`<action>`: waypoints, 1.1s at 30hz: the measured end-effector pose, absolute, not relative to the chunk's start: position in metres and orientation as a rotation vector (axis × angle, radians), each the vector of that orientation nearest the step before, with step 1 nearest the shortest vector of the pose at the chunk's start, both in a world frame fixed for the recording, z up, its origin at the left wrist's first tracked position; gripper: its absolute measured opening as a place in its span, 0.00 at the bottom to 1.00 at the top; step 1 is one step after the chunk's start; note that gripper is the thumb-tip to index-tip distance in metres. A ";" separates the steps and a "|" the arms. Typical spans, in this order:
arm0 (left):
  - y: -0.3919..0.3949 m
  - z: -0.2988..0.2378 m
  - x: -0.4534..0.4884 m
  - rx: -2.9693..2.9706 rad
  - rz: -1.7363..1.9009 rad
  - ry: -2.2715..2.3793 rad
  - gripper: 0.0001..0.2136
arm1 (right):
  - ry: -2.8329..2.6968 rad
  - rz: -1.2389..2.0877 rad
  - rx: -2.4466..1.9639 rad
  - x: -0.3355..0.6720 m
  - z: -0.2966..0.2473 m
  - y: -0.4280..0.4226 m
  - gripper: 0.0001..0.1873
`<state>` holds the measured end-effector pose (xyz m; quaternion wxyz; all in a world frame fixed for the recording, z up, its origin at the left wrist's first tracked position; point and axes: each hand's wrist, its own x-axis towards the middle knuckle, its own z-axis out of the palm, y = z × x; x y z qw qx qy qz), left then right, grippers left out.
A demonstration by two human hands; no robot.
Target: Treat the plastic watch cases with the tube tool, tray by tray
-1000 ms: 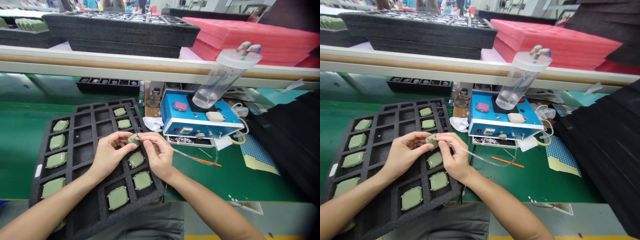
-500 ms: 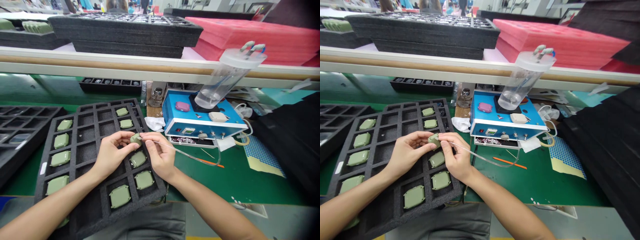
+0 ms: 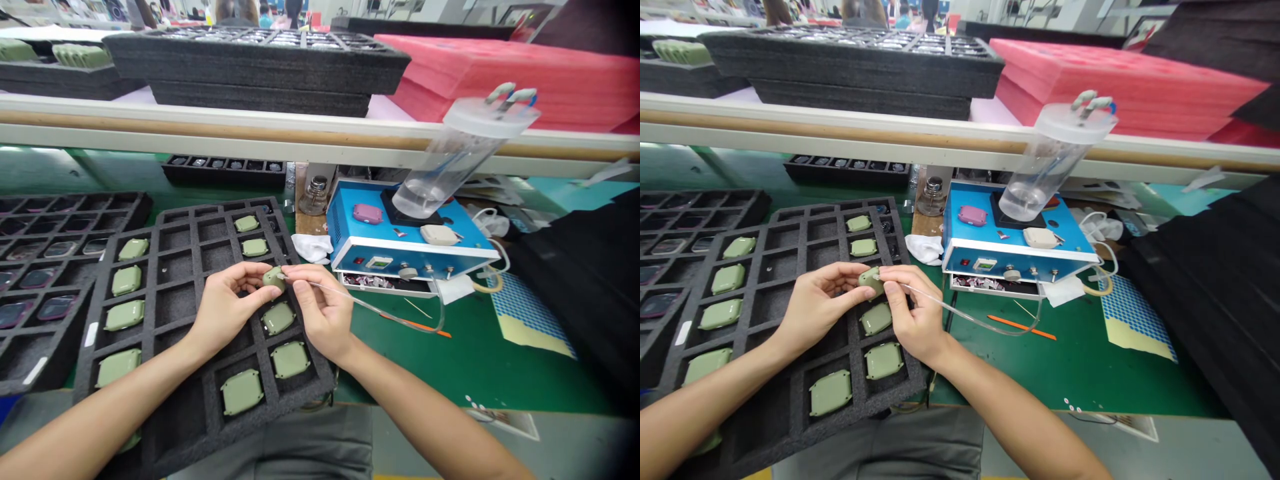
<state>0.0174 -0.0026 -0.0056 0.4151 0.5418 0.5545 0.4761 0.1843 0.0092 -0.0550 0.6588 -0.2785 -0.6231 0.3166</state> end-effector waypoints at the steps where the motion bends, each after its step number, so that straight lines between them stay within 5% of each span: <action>1: -0.003 -0.005 0.017 1.361 1.196 1.394 0.19 | -1.411 0.715 -0.634 0.184 -0.055 0.009 0.09; 33: -0.003 -0.001 0.019 1.357 1.193 1.426 0.18 | -1.434 0.702 -0.644 0.185 -0.055 0.010 0.08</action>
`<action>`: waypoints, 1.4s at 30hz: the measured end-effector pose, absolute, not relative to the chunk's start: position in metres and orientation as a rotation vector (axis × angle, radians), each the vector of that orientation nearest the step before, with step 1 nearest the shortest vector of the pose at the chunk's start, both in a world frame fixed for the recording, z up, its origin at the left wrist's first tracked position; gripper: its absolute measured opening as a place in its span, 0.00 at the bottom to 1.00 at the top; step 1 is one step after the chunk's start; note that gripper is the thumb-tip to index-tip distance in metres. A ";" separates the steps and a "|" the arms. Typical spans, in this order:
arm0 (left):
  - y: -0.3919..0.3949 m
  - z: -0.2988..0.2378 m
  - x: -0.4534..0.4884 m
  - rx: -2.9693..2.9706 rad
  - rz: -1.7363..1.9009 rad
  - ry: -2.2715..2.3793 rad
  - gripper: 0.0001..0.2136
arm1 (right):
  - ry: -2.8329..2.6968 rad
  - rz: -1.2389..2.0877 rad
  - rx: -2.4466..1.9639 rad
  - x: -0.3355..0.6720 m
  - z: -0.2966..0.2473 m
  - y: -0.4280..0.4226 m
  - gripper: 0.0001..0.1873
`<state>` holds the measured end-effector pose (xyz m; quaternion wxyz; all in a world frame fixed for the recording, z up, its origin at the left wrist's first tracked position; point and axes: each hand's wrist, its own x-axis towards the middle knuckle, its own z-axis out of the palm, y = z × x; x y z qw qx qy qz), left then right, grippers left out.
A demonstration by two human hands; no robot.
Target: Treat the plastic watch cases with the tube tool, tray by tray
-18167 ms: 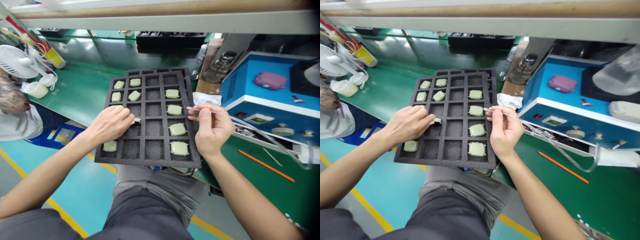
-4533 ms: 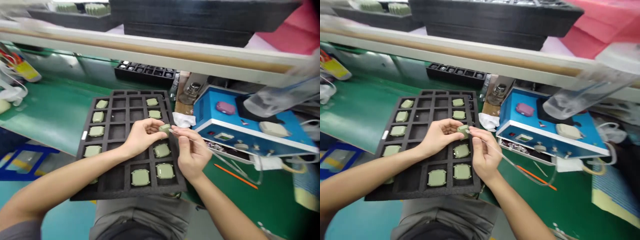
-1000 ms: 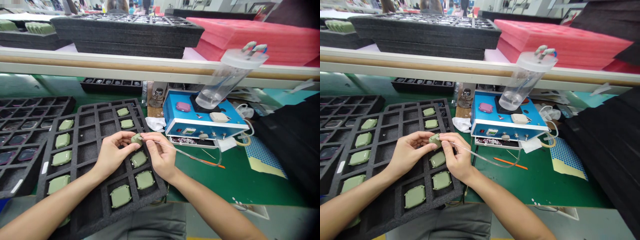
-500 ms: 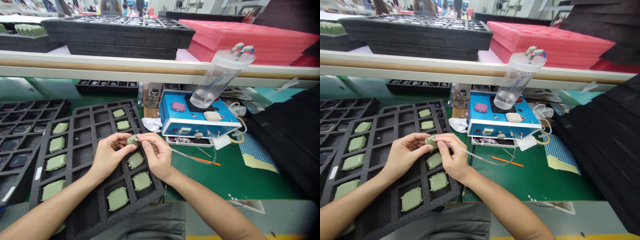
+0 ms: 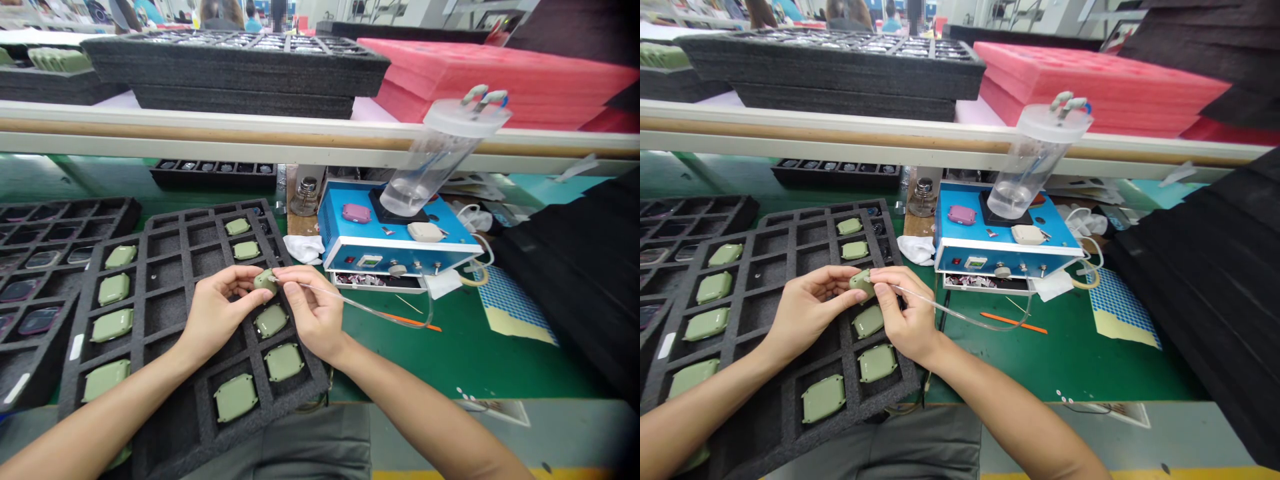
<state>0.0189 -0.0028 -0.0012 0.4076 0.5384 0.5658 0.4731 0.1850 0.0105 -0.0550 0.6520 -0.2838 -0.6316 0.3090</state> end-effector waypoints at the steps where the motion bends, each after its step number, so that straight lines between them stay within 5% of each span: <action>1: -0.003 -0.001 0.019 1.354 1.193 1.424 0.18 | -1.434 0.701 -0.641 0.185 -0.055 0.010 0.08; 42: -0.007 0.016 0.009 1.600 1.005 1.409 0.12 | -1.361 0.679 -0.741 0.189 -0.065 0.003 0.10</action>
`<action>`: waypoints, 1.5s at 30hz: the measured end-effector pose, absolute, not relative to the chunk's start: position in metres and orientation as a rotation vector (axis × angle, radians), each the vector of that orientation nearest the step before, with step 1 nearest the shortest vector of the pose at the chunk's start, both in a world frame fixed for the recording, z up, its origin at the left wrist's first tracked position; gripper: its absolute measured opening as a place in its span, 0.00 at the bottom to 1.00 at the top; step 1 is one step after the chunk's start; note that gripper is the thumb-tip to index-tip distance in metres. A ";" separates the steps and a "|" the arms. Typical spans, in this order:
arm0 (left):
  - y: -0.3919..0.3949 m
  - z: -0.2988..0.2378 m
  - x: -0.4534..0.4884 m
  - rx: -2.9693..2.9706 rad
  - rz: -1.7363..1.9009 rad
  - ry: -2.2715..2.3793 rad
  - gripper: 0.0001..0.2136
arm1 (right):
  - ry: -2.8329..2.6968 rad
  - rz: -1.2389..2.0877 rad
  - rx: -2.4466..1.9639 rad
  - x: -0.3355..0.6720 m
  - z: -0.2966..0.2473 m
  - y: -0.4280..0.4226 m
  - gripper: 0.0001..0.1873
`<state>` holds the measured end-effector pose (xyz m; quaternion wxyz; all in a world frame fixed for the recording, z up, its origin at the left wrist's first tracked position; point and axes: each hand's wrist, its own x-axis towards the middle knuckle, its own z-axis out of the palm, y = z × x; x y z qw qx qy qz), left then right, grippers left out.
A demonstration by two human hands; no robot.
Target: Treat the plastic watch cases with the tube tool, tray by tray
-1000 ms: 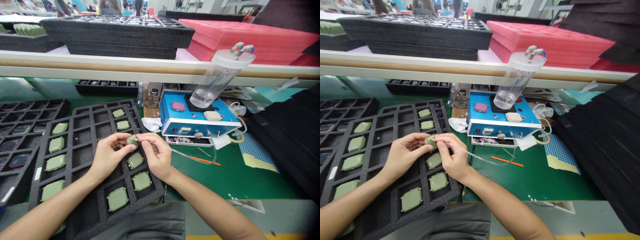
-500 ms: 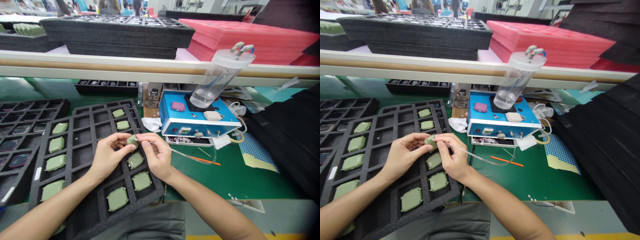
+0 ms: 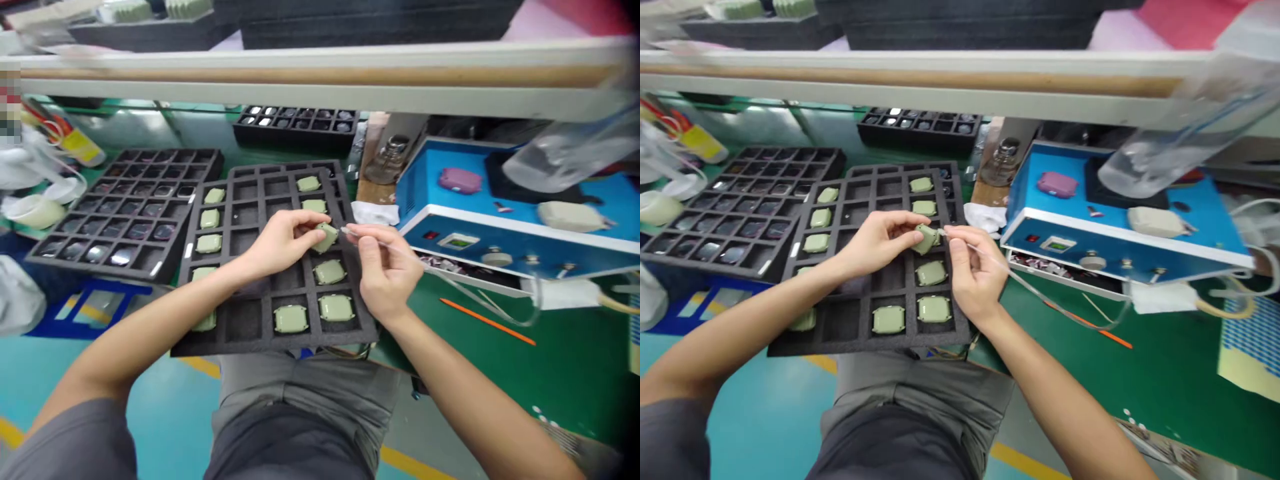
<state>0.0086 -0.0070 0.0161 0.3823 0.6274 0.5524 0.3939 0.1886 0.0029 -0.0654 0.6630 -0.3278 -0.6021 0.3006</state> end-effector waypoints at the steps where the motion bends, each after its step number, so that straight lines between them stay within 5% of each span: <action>1: -0.012 0.024 0.003 1.643 0.927 1.412 0.12 | -1.356 0.677 -0.739 0.188 -0.067 0.003 0.10; 7: -0.047 0.043 -0.022 1.895 0.428 1.438 0.14 | -1.340 0.675 -0.697 0.188 -0.068 0.002 0.10; 11: -0.060 0.036 -0.024 1.952 0.406 1.505 0.18 | -1.339 0.675 -0.692 0.188 -0.068 0.001 0.09; 15: -0.097 0.052 -0.044 2.033 0.541 1.873 0.15 | -1.337 0.686 -0.701 0.189 -0.067 -0.001 0.10; 18: -0.148 0.057 -0.064 2.000 0.292 2.156 0.07 | -1.335 0.697 -0.724 0.189 -0.065 -0.003 0.10; 22: -0.202 0.042 -0.072 1.881 -0.013 2.353 0.12 | -1.312 0.739 -0.772 0.187 -0.063 -0.009 0.11; 31: -0.203 0.042 -0.080 1.839 -0.123 2.189 0.14 | -1.289 0.762 -0.810 0.185 -0.063 -0.015 0.11; 39: -0.201 0.039 -0.087 1.871 0.507 2.248 0.02 | -1.323 0.762 -0.791 0.186 -0.064 -0.009 0.12; 45: -0.113 0.040 -0.052 1.961 1.103 1.918 0.13 | -1.310 0.746 -0.730 0.187 -0.064 -0.005 0.09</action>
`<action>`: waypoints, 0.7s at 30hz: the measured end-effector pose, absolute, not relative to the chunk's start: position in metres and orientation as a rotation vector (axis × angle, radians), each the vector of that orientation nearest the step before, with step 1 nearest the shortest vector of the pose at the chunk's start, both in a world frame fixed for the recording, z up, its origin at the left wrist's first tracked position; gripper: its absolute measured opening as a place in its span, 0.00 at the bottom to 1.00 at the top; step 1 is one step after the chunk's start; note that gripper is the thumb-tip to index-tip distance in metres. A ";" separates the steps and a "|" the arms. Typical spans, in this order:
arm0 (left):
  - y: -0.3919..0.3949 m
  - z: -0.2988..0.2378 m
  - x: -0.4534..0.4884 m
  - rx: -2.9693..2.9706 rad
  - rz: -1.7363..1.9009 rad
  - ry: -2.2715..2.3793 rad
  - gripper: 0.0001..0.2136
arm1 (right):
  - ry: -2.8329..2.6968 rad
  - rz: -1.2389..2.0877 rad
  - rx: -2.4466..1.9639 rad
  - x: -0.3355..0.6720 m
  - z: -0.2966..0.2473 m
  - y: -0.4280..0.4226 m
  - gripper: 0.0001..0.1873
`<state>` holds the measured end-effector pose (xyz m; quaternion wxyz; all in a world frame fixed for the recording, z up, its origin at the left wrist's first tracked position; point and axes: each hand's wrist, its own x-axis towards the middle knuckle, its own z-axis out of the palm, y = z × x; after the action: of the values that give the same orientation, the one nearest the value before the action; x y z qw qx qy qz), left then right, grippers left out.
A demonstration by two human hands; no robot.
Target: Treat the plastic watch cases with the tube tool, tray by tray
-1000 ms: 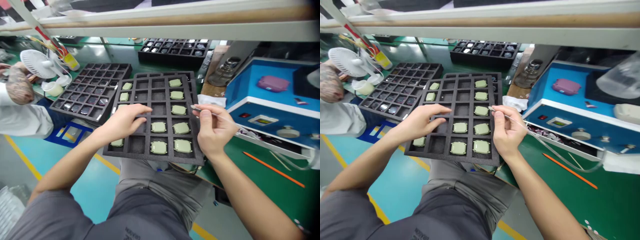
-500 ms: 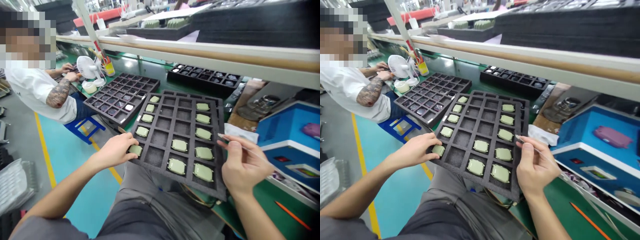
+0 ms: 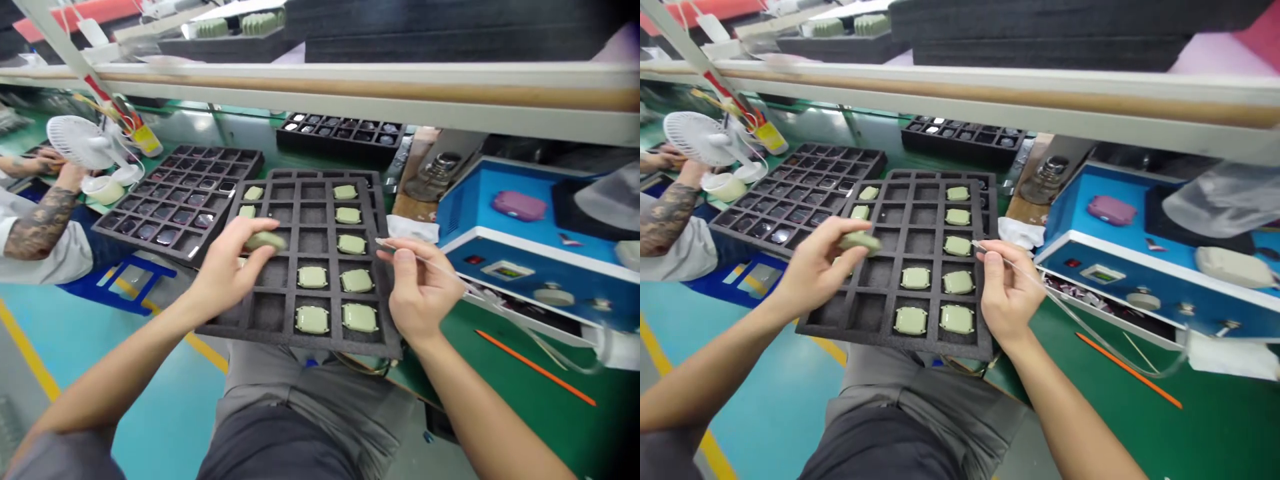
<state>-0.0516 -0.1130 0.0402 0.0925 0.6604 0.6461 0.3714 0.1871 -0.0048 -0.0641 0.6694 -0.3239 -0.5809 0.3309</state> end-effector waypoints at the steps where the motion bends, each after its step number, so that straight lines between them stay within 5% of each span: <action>1: -0.091 0.035 -0.042 1.895 1.169 1.779 0.15 | -1.301 0.742 -0.721 0.187 -0.064 -0.005 0.08; 7: -0.004 -0.007 0.009 1.473 1.176 1.339 0.15 | -1.298 0.704 -0.648 0.186 -0.062 -0.002 0.07; 21: -0.006 -0.012 0.018 1.488 1.178 1.298 0.16 | -1.371 0.724 -0.656 0.186 -0.061 0.001 0.07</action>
<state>0.0177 -0.0060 -0.0121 0.4089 0.5905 0.5153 0.4676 0.1862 0.0015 -0.0613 0.6662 -0.2907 -0.6074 0.3205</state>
